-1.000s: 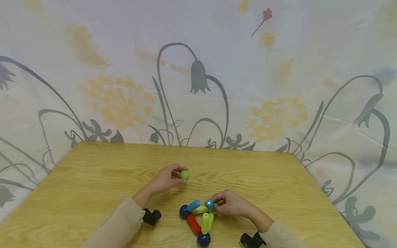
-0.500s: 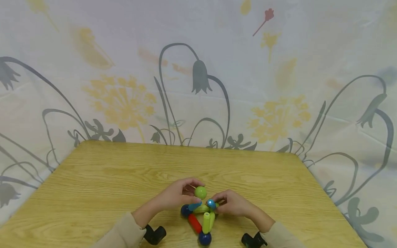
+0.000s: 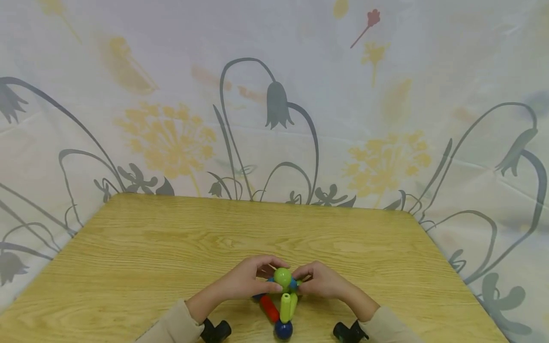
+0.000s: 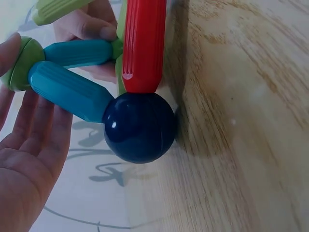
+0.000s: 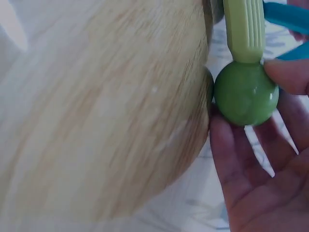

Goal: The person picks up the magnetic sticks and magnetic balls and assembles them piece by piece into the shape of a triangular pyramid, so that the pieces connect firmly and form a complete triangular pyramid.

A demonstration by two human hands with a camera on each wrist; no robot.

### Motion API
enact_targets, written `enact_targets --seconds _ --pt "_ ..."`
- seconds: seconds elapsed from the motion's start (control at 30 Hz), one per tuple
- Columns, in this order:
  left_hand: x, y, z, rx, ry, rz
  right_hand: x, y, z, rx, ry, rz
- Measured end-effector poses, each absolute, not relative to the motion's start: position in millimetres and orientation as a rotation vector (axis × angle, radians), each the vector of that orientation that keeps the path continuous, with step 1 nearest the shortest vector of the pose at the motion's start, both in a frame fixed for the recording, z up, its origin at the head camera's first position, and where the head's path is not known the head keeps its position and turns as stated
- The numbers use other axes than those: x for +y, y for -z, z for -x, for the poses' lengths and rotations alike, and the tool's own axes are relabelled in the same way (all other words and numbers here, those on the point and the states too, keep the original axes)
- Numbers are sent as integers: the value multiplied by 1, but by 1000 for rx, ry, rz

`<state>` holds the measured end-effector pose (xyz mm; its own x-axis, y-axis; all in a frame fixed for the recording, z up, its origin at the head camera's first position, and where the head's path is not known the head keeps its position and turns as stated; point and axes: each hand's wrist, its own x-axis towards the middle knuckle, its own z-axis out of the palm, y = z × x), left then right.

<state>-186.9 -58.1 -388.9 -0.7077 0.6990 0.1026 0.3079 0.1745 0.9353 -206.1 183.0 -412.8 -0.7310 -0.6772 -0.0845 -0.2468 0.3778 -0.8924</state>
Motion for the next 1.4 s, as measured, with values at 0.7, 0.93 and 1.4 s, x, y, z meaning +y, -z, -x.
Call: enact_targets --seconds 0.7,0.93,1.4 --pt "-41 405 162 2235 -1468 -809 182 411 204 2247 1284 802" --pt "-39 406 157 2284 -1447 -832 182 413 203 2231 1301 815" --pt "-47 409 161 2221 -1475 -824 182 414 203 2236 1318 844"
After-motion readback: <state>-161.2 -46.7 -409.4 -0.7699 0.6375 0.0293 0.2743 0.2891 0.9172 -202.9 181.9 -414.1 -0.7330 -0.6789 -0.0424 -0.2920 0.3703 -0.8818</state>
